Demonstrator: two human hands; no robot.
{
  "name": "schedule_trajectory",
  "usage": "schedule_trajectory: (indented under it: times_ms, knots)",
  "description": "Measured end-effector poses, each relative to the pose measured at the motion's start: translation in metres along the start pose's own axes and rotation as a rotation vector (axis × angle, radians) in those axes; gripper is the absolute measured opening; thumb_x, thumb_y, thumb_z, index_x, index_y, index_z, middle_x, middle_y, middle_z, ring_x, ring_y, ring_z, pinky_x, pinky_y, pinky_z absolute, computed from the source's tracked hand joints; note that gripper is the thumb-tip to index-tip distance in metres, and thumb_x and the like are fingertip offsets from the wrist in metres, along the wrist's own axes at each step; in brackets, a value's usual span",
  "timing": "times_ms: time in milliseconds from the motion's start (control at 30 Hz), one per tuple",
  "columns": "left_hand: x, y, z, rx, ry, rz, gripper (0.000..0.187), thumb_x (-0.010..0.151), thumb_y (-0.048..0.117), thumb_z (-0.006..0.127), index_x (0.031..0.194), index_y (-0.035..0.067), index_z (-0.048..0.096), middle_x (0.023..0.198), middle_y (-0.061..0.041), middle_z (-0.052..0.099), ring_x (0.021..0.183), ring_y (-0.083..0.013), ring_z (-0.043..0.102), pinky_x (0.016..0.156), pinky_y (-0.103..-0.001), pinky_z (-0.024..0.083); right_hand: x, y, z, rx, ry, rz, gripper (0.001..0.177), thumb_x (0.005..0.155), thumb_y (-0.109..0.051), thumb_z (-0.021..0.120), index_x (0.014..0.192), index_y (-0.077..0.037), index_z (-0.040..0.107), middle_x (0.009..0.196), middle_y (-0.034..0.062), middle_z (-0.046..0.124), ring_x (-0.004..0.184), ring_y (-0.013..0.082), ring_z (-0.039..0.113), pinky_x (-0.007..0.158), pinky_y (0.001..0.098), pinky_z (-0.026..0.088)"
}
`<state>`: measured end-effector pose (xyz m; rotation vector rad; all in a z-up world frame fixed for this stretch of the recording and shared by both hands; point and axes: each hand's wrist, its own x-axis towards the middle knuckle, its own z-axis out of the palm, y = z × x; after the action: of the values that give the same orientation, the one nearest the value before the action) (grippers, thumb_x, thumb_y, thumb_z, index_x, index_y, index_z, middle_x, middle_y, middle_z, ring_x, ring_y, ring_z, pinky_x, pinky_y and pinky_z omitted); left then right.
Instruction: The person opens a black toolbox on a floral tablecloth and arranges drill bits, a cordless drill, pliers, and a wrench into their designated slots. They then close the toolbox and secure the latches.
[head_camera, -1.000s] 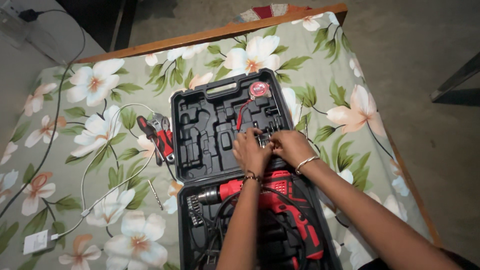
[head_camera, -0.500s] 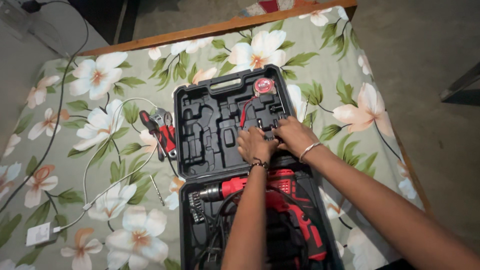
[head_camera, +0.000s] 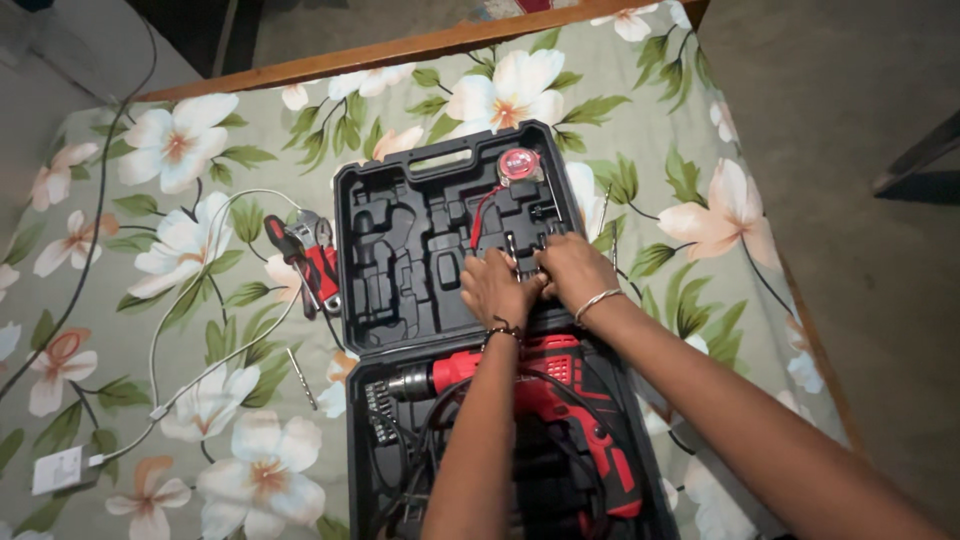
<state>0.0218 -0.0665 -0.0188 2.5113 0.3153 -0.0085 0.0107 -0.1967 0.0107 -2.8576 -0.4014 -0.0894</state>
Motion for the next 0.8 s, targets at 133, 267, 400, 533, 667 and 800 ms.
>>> schedule_trajectory:
  times_ms: [133,267,400,533,667,800]
  knots:
    - [-0.002,-0.005,0.004,0.001,0.051,0.052,0.055,0.064,0.042,0.092,0.101,0.019,0.059,0.115,-0.007,0.054,0.113,-0.0307,0.052,0.092,-0.045,0.042,-0.001,-0.002,0.002,0.020,0.051,0.035,0.034,0.068,-0.014,0.085,0.101,-0.010,0.075,0.103,0.0116,0.067,0.107,0.0333,0.064,0.090,0.0448,0.053]
    - [-0.009,-0.007,0.007,-0.013,0.064,0.105,0.041,0.069,0.041,0.090,0.098,0.024,0.066,0.115,-0.004,0.059,0.115,-0.0299,0.054,0.096,-0.046,0.042,-0.007,0.001,0.004,0.071,0.075,0.027,0.050,0.067,-0.015,0.086,0.114,-0.010,0.072,0.105,0.0131,0.067,0.105,0.0339,0.064,0.090,0.0439,0.053]
    - [-0.007,-0.003,0.008,-0.022,-0.056,0.037,0.040,0.066,0.038,0.090,0.099,0.028,0.070,0.119,-0.004,0.061,0.120,-0.0297,0.053,0.100,-0.044,0.042,-0.017,0.008,0.006,0.144,0.144,-0.061,0.059,0.066,-0.017,0.087,0.121,-0.006,0.067,0.104,0.0138,0.068,0.103,0.0350,0.064,0.091,0.0436,0.053]
    - [-0.008,-0.001,0.004,0.006,-0.092,0.015,0.040,0.063,0.036,0.089,0.096,0.025,0.070,0.117,-0.003,0.062,0.120,-0.0286,0.055,0.100,-0.043,0.044,-0.023,0.013,0.004,0.168,0.108,-0.125,0.056,0.068,-0.016,0.086,0.120,-0.006,0.067,0.105,0.0146,0.068,0.103,0.0360,0.064,0.091,0.0450,0.052]
    - [-0.011,0.002,0.001,-0.009,-0.046,0.016,0.037,0.065,0.034,0.086,0.096,0.023,0.069,0.115,-0.006,0.063,0.117,-0.0306,0.057,0.098,-0.044,0.044,-0.025,0.008,-0.001,0.104,0.014,-0.145,0.045,0.075,-0.010,0.078,0.119,-0.008,0.069,0.108,0.0132,0.068,0.105,0.0350,0.064,0.095,0.0439,0.052]
    - [-0.016,0.003,0.003,-0.047,0.023,0.016,0.038,0.070,0.042,0.084,0.094,0.018,0.067,0.113,-0.010,0.062,0.116,-0.0322,0.056,0.097,-0.046,0.044,-0.035,-0.010,-0.009,-0.005,-0.031,-0.066,0.034,0.083,-0.006,0.068,0.117,-0.010,0.070,0.113,0.0132,0.066,0.108,0.0356,0.060,0.096,0.0432,0.051]
